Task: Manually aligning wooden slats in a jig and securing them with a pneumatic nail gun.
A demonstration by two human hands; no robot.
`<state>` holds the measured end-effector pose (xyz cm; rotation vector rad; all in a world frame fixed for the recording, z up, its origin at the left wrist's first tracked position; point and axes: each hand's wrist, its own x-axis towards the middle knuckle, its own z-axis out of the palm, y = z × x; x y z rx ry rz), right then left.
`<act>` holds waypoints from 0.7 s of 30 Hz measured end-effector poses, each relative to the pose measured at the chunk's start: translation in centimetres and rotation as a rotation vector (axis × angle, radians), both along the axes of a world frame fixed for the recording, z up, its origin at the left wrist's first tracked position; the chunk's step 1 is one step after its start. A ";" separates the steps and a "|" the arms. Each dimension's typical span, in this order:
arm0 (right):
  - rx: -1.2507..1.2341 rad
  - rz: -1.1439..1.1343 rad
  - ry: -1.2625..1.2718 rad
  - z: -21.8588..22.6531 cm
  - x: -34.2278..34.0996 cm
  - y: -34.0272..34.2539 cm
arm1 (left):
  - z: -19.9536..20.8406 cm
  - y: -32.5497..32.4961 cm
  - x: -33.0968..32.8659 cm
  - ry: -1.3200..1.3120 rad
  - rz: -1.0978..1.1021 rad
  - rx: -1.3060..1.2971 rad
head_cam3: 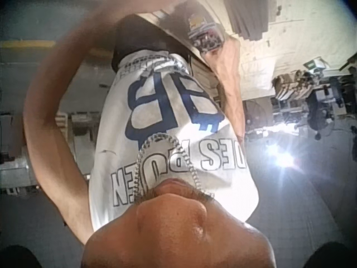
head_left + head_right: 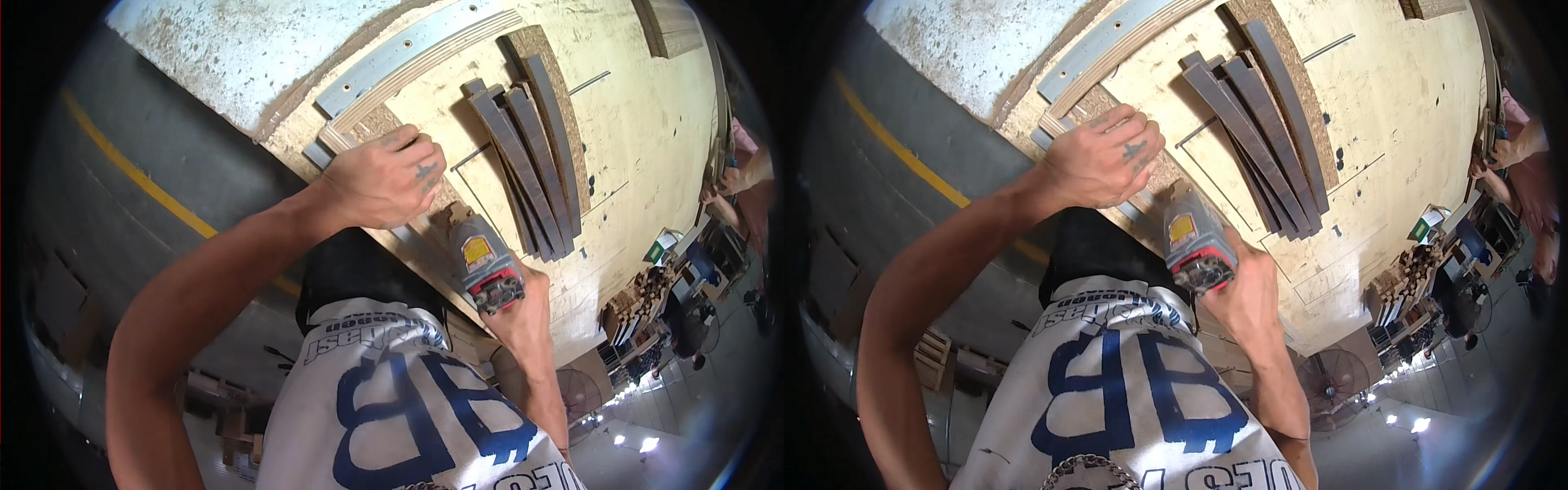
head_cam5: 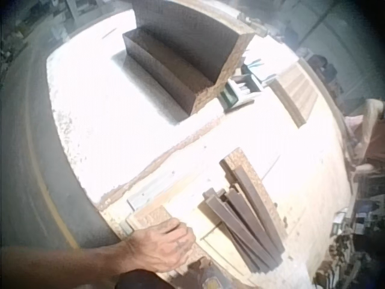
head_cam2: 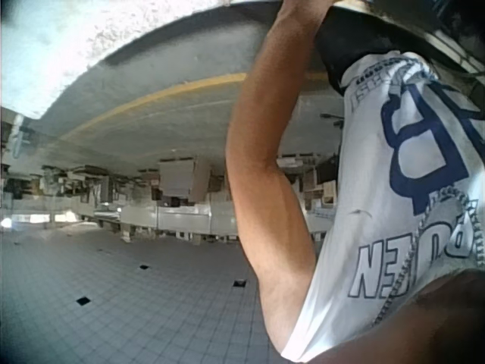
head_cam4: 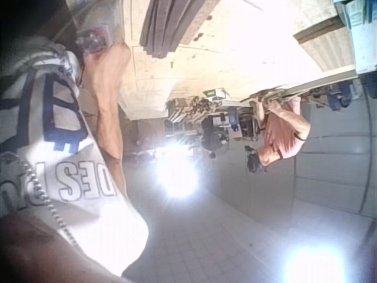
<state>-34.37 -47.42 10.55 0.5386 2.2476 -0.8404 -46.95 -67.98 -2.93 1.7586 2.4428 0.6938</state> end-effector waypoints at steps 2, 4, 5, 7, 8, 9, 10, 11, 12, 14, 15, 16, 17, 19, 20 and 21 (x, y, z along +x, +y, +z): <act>0.011 0.032 0.008 -0.2 -0.2 0.0 | 0.0 -0.1 0.0 0.011 0.001 -0.015; 0.014 0.063 -0.002 -0.1 -0.4 -0.1 | -0.3 0.1 0.1 0.006 0.007 0.003; 0.014 0.064 -0.002 -0.2 -0.5 -0.2 | -0.4 0.2 0.1 0.004 0.012 0.021; 0.051 0.019 -0.024 -0.3 -0.2 -0.4 | -0.4 0.2 0.1 -0.009 0.009 0.014; 0.054 0.017 -0.025 -0.2 0.0 -0.2 | -0.3 0.1 0.2 -0.020 0.008 0.006; 0.039 0.051 -0.028 -0.3 -0.1 -0.1 | -0.4 0.1 0.1 -0.017 0.008 0.006; 0.024 0.085 -0.032 -0.3 -0.1 0.1 | -0.4 0.0 0.1 -0.008 0.007 0.000; 0.025 0.087 -0.029 -0.1 0.1 0.2 | -0.4 -0.1 0.1 0.000 0.006 -0.005; 0.003 0.067 0.003 0.4 0.6 0.3 | -0.3 -0.1 0.0 0.001 0.008 -0.003; -0.019 0.052 0.035 0.7 0.8 0.4 | -0.2 0.0 -0.1 0.030 -0.003 0.016; -0.036 0.025 0.011 0.8 0.8 0.1 | -0.2 0.0 -0.1 0.028 -0.004 0.019; -0.053 -0.002 -0.012 0.9 0.8 -0.2 | -0.1 -0.1 -0.1 0.021 -0.010 -0.003; -0.062 0.010 -0.034 0.8 0.4 -0.5 | 0.0 -0.1 -0.1 0.015 -0.016 -0.025; -0.026 0.051 -0.068 0.1 0.4 -0.6 | -0.2 0.0 -0.1 0.023 -0.014 0.005; 0.011 0.092 -0.104 -0.1 0.4 -0.6 | -0.3 0.0 -0.2 0.029 -0.010 0.035; 0.007 0.094 -0.105 -0.2 0.2 -0.7 | -0.4 0.1 -0.1 0.028 -0.008 0.031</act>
